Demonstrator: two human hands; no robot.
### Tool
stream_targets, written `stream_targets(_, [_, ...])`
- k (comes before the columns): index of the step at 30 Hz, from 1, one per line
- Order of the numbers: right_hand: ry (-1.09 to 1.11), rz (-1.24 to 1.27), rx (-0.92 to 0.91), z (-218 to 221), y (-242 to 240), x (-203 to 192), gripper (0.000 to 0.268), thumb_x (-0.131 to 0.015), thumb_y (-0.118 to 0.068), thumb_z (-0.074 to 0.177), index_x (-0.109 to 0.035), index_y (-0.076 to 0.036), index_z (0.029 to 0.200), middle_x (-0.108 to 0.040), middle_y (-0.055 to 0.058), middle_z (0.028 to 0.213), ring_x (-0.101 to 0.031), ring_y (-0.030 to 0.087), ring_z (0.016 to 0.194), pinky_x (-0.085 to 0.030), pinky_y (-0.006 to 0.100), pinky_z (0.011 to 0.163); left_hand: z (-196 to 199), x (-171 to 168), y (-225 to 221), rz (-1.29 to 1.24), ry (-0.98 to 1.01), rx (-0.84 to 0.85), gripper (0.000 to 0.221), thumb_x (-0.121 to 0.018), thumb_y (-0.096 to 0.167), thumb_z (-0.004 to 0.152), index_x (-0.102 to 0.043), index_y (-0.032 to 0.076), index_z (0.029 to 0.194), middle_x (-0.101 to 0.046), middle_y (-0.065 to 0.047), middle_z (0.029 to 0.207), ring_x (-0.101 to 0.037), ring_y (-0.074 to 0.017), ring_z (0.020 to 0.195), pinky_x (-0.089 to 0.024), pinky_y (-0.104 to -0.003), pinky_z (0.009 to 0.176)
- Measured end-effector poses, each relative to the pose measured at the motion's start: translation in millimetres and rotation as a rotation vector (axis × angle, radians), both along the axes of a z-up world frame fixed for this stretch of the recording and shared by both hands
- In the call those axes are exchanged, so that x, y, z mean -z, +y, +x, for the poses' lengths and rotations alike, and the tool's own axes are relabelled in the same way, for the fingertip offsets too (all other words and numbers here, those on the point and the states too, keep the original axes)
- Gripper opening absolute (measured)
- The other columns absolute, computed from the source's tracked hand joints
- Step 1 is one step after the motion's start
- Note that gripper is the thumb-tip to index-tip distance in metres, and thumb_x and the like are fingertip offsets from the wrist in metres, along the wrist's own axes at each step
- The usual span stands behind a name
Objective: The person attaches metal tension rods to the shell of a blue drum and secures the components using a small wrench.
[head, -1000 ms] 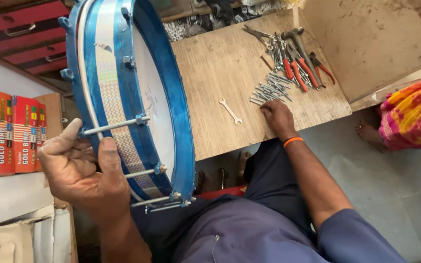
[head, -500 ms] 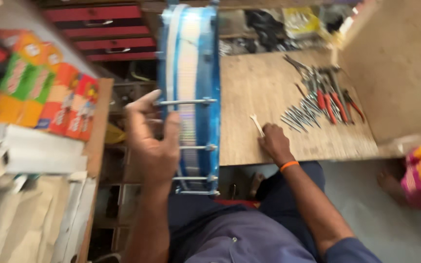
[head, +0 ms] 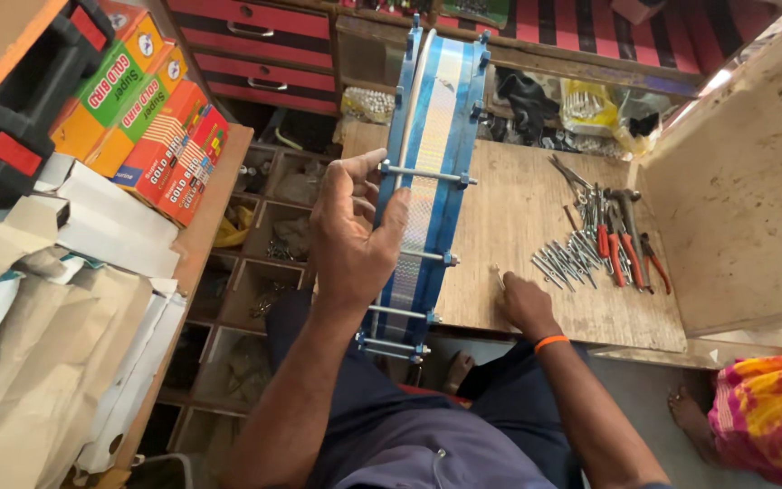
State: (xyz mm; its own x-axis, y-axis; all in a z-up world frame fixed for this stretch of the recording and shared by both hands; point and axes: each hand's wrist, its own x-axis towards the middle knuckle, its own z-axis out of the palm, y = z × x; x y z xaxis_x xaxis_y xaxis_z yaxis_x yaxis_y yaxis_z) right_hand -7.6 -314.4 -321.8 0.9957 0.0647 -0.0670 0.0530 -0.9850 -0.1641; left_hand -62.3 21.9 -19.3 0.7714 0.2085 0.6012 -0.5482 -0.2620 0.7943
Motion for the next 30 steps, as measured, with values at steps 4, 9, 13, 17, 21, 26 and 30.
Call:
stream_targets(4, [0.107,0.696,0.079,1.0,1.1,-36.3,0.024,-0.058,-0.028,0.1,-0.064,-0.004,0.1,-0.066,0.011,0.074,-0.062,0.023,0.063,-0.05,0.041,0.058,0.5,2.7,2.7,-0.03,0.008,0.008,0.035,-0.074,0.005,0.094,-0.061,0.003,0.127,-0.065,-0.004,0.106,-0.062,-0.0096,0.087,-0.053,-0.025,0.069])
stream_targets(9, [-0.116,1.492,-0.003,-6.5,39.8,-148.6,0.022,-0.046,-0.028,0.113,-0.053,-0.012,0.1,-0.057,0.002,0.071,-0.051,0.008,0.054,-0.042,0.021,0.046,5.3,4.4,3.7,-0.014,0.019,-0.019,0.033,-0.074,0.006,0.094,-0.062,0.003,0.125,-0.066,-0.004,0.104,-0.064,-0.0108,0.088,-0.054,-0.025,0.072])
stream_targets(13, [-0.159,1.831,-0.379,-12.6,91.1,-219.0,0.028,-0.047,-0.033,0.112,-0.054,-0.009,0.102,-0.052,0.002,0.075,-0.046,0.008,0.057,-0.036,0.021,0.045,7.9,4.2,6.4,0.004,-0.059,-0.022,0.033,-0.074,0.005,0.096,-0.061,0.002,0.126,-0.07,-0.007,0.113,-0.069,-0.0151,0.102,-0.055,-0.03,0.085])
stream_targets(17, [-0.095,2.095,-0.615,-13.0,135.7,-243.6,0.034,-0.044,-0.036,0.117,-0.049,-0.01,0.095,-0.044,-0.001,0.076,-0.042,0.008,0.064,-0.034,0.023,0.053,7.6,5.3,7.1,-0.012,-0.039,-0.025,0.034,-0.074,0.006,0.095,-0.062,0.002,0.127,-0.071,-0.008,0.114,-0.07,-0.0153,0.102,-0.056,-0.031,0.089])
stream_targets(21, [-0.184,2.085,-0.553,-6.6,171.8,-237.5,0.037,-0.043,-0.032,0.12,-0.047,-0.016,0.087,-0.037,-0.006,0.066,-0.035,0.005,0.052,-0.027,0.024,0.047,5.7,3.0,6.9,-0.012,0.006,-0.037,0.035,-0.075,0.006,0.094,-0.063,0.002,0.127,-0.072,-0.007,0.109,-0.07,-0.0141,0.097,-0.057,-0.03,0.087])
stream_targets(26, [-0.447,2.007,-0.653,4.0,162.3,-234.6,0.043,-0.041,-0.038,0.116,-0.042,-0.019,0.077,-0.035,-0.005,0.061,-0.032,0.007,0.048,-0.024,0.026,0.038,12.8,-0.7,8.6,-0.042,-0.009,-0.022,0.036,-0.072,0.003,0.095,-0.061,0.001,0.129,-0.071,-0.007,0.111,-0.069,-0.0131,0.097,-0.057,-0.03,0.089])
stream_targets(30, [-0.278,1.782,-0.565,-3.2,160.6,-230.7,0.041,-0.04,-0.039,0.118,-0.045,-0.013,0.086,-0.035,-0.004,0.072,-0.032,0.006,0.053,-0.023,0.027,0.047,5.8,6.4,11.3,-0.017,-0.044,-0.026,0.036,-0.071,0.004,0.096,-0.059,0.001,0.13,-0.067,-0.007,0.118,-0.067,-0.0122,0.104,-0.057,-0.028,0.09])
